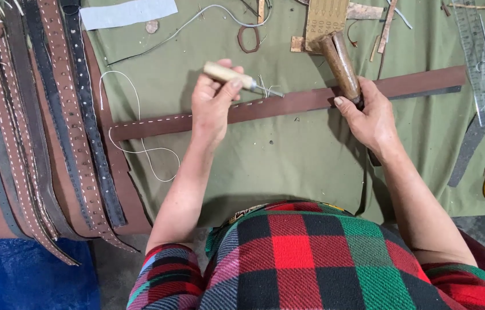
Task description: Using a hand punch and a wooden mallet to create a series of holes in a leather belt.
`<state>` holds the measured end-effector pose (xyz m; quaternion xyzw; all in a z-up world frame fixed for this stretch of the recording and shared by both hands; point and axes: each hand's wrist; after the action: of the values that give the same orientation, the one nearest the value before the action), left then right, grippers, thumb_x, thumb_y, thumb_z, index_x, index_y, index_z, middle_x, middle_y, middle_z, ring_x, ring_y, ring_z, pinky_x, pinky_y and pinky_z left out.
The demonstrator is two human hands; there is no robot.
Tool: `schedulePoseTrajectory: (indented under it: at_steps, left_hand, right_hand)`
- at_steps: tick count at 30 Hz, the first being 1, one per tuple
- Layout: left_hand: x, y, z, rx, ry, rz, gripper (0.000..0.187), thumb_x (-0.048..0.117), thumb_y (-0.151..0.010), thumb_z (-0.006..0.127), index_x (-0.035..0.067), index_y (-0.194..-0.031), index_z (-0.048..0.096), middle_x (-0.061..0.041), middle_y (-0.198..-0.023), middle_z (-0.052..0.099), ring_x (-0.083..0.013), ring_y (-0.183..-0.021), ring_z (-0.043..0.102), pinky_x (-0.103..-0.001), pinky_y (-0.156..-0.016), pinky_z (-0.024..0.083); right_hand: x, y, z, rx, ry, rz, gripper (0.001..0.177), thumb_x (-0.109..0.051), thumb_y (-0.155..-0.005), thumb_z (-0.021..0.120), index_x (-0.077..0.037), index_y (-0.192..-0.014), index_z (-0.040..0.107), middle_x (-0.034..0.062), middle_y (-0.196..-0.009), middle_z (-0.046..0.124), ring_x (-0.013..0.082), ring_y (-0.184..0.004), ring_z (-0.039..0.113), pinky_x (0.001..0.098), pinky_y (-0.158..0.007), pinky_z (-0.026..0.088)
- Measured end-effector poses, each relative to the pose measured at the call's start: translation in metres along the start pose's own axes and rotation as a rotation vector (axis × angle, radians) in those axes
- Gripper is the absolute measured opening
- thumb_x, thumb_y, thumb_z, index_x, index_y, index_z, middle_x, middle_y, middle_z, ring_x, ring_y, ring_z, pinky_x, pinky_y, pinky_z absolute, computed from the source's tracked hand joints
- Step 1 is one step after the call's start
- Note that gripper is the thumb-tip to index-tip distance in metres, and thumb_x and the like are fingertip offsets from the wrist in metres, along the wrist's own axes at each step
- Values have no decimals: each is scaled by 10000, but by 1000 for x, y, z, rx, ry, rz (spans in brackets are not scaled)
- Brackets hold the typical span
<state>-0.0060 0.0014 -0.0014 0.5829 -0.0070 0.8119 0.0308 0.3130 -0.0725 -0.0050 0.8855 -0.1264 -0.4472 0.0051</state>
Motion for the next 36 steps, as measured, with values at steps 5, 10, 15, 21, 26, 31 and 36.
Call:
schedulePoseTrajectory:
  at_steps: [5,10,15,21,26,31,36]
  left_hand:
    - [-10,-10,-19,217,75,18,353,130,-1021,711,70,-1311,518,-148,-1102,719,-171,-917,742,-199,-662,606]
    - [5,-1,-1,56,29,23,284,226,-1049,661,73,-1271,570,-147,-1092,729,-153,-957,727,-194,-723,596]
    - [4,5,17,-87,92,39,306,249,-1077,615,46,-1300,557,-194,-1189,718,-222,-1086,736,-211,-782,604]
    - [0,10,24,-115,89,91,263,180,-1092,592,44,-1313,547,-181,-1219,715,-232,-1145,717,-198,-756,584]
    - [-1,10,26,-109,66,120,265,176,-1095,588,41,-1319,544,-176,-1226,715,-225,-1150,713,-197,-749,575]
    - [-5,8,26,-111,33,143,256,163,-1092,592,36,-1311,549,-168,-1210,719,-218,-1138,716,-193,-741,570]
    - [-6,8,27,-118,31,149,246,150,-1090,597,40,-1306,557,-168,-1200,722,-213,-1130,716,-191,-740,572]
  right_hand:
    - [-3,0,-2,-4,-22,14,415,-283,-1006,824,-91,-1337,663,148,-906,661,263,-813,672,399,-680,511]
    - [-1,-1,-1,-13,-72,24,413,-261,-1012,824,-72,-1337,653,141,-899,667,240,-801,677,370,-666,519]
    - [-4,0,-4,-15,-118,26,407,-242,-1026,811,-46,-1340,641,140,-892,667,227,-794,682,353,-666,532]
    - [-2,-1,-3,-27,-104,3,412,-251,-1021,818,-49,-1338,649,123,-829,667,222,-798,702,340,-664,526]
    - [4,-2,-2,-30,-93,-4,416,-262,-1033,811,-48,-1350,645,125,-806,669,234,-795,705,352,-654,526]
    - [0,-1,-3,-29,-115,6,422,-246,-1025,814,-55,-1362,647,129,-817,667,219,-811,708,331,-686,530]
    - [4,-1,-3,-35,-93,13,429,-268,-1029,807,-69,-1373,645,115,-807,676,219,-816,709,335,-681,527]
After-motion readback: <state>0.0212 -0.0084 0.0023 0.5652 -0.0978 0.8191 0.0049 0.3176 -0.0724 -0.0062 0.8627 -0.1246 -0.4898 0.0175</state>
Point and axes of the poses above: each hand's wrist, its own y-axis away from the middle knuckle, its own z-axis out of the palm, x = y × z
